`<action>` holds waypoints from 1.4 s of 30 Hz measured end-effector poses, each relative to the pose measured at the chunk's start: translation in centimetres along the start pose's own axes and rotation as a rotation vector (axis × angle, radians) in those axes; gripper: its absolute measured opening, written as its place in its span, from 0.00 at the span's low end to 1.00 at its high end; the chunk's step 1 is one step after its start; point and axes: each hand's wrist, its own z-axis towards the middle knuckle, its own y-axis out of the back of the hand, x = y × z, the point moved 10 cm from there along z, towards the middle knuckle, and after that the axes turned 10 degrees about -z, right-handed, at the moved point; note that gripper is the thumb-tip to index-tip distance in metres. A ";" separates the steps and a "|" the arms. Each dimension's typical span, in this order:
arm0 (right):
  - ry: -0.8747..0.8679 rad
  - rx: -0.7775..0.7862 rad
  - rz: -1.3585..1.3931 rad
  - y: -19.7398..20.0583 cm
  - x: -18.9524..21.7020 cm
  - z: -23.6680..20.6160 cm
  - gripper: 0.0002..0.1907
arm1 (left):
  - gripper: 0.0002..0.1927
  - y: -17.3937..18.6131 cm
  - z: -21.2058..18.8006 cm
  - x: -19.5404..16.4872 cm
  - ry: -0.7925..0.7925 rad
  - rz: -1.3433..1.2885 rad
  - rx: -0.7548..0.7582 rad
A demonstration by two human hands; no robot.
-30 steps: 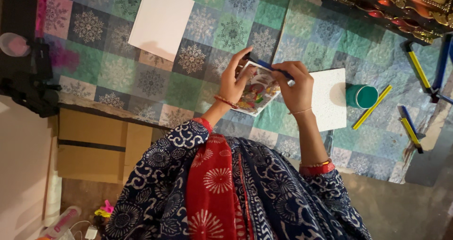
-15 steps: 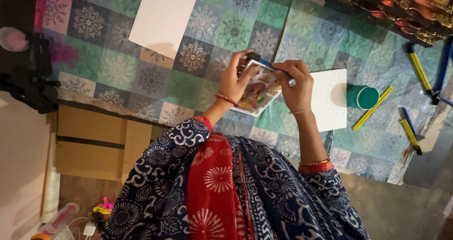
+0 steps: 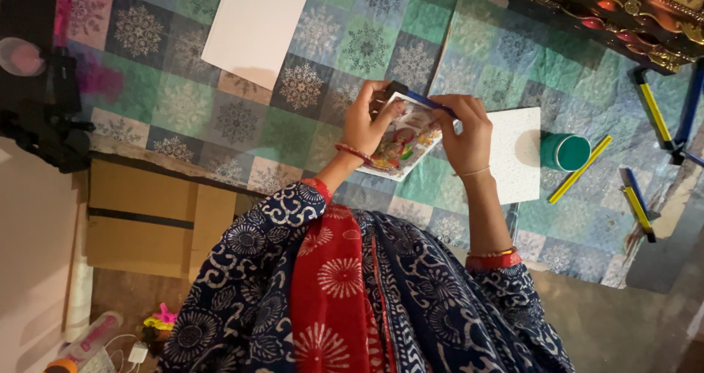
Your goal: The person prepares a small deity print for framing at a work table. They mark a backing board with a pencil against a ruler, move white boards and framed pictures aside, align the print on the backing, and secure it with blue clip strips, repositioning the print and clips as they work.
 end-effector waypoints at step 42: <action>0.071 0.201 0.137 -2.4 1.1 4.9 0.11 | 0.27 -0.1 0.5 2.3 0.135 -0.177 0.049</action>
